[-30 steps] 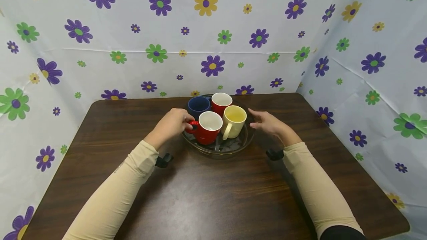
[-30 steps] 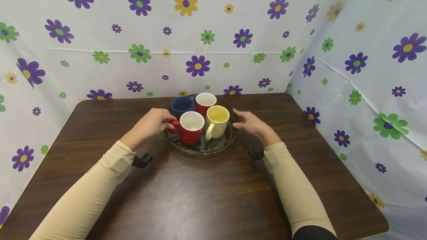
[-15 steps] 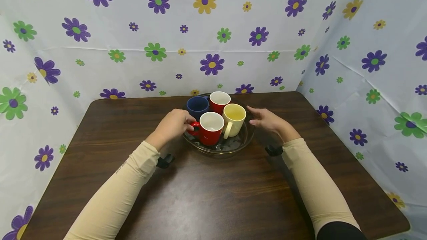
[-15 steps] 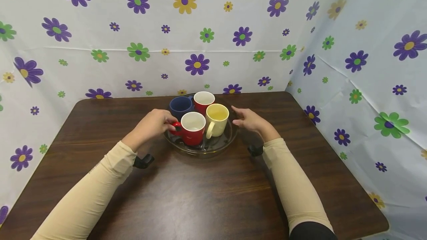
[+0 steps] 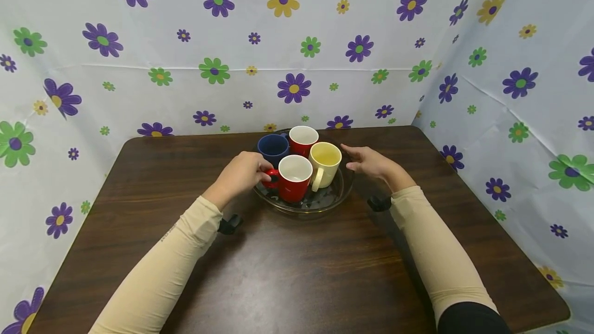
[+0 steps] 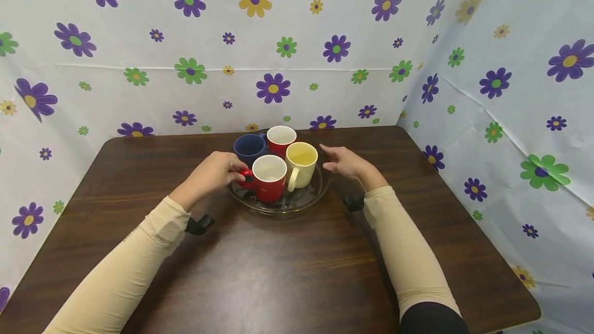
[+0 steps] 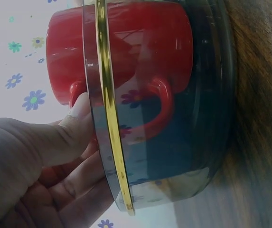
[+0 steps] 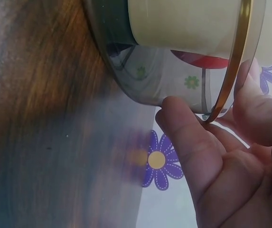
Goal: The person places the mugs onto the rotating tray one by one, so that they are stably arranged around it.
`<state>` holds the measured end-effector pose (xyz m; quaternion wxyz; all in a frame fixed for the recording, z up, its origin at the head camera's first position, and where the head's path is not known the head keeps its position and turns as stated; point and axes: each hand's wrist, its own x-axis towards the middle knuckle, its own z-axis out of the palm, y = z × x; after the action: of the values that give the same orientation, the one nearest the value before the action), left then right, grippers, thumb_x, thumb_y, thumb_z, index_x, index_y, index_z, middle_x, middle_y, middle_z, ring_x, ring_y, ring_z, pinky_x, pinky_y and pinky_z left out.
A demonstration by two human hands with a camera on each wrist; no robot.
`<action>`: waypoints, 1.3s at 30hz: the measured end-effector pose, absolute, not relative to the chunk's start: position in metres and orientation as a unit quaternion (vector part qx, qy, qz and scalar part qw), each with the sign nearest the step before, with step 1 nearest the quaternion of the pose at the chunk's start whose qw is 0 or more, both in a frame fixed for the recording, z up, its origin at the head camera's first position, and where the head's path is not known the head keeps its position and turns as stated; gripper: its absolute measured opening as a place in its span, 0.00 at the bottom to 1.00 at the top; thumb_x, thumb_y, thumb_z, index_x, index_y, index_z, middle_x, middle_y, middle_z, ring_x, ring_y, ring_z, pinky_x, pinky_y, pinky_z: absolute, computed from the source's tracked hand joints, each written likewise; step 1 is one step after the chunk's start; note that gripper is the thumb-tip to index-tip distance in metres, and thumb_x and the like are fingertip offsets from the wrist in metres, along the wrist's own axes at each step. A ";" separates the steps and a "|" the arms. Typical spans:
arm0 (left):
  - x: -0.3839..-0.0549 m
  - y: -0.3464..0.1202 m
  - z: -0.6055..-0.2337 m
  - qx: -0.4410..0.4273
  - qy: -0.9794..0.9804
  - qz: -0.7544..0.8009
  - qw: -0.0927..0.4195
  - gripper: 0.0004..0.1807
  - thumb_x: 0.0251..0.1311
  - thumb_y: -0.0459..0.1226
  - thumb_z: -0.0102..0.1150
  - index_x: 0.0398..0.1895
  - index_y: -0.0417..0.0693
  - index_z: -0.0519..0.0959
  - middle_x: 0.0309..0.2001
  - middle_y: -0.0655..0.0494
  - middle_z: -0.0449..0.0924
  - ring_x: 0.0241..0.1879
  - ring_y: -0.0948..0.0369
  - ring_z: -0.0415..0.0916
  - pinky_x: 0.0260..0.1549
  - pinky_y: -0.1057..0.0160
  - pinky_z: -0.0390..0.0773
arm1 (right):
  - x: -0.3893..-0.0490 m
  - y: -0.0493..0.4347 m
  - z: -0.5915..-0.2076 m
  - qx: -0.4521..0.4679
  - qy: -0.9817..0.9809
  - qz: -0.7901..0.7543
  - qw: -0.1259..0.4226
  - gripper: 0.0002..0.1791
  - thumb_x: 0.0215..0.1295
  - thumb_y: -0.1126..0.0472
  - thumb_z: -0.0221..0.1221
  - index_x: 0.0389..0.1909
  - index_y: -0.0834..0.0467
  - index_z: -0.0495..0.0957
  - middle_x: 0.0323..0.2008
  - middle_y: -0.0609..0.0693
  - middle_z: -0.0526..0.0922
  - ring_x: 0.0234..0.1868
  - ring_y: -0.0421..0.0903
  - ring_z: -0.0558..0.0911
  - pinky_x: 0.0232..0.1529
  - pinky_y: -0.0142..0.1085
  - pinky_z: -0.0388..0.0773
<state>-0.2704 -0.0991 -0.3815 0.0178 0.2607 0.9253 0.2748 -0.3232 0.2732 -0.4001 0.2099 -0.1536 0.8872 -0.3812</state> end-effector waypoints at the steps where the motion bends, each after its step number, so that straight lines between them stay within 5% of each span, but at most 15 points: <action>1: -0.271 -0.099 -0.382 0.259 0.925 0.276 0.019 0.10 0.58 0.32 0.73 0.43 0.42 0.89 0.34 0.53 0.88 0.33 0.58 0.79 0.37 0.60 0.82 | -0.324 0.273 -0.400 -0.150 0.887 -0.382 0.212 0.38 0.77 0.66 0.53 0.81 0.56 0.46 0.79 0.64 0.47 0.77 0.65 0.55 0.69 0.56 0.64; 11: -0.271 -0.097 -0.384 0.262 0.926 0.271 0.011 0.09 0.57 0.32 0.73 0.42 0.43 0.90 0.34 0.54 0.87 0.33 0.58 0.77 0.35 0.61 0.80 | -0.329 0.272 -0.400 -0.144 0.883 -0.386 0.223 0.38 0.77 0.68 0.52 0.82 0.53 0.46 0.80 0.62 0.47 0.73 0.64 0.64 0.67 0.55 0.68; 39: -0.268 -0.088 -0.393 0.278 0.921 0.270 -0.021 0.08 0.57 0.35 0.74 0.40 0.49 0.90 0.31 0.58 0.87 0.33 0.59 0.78 0.35 0.60 0.81 | -0.346 0.273 -0.398 -0.136 0.886 -0.373 0.238 0.37 0.77 0.67 0.52 0.82 0.47 0.50 0.79 0.60 0.52 0.73 0.66 0.64 0.67 0.59 0.66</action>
<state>-0.2684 -0.0880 -0.3927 -0.0212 0.2783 0.9214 0.2702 -0.3464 0.2732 -0.3983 0.2380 -0.1364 0.8862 -0.3733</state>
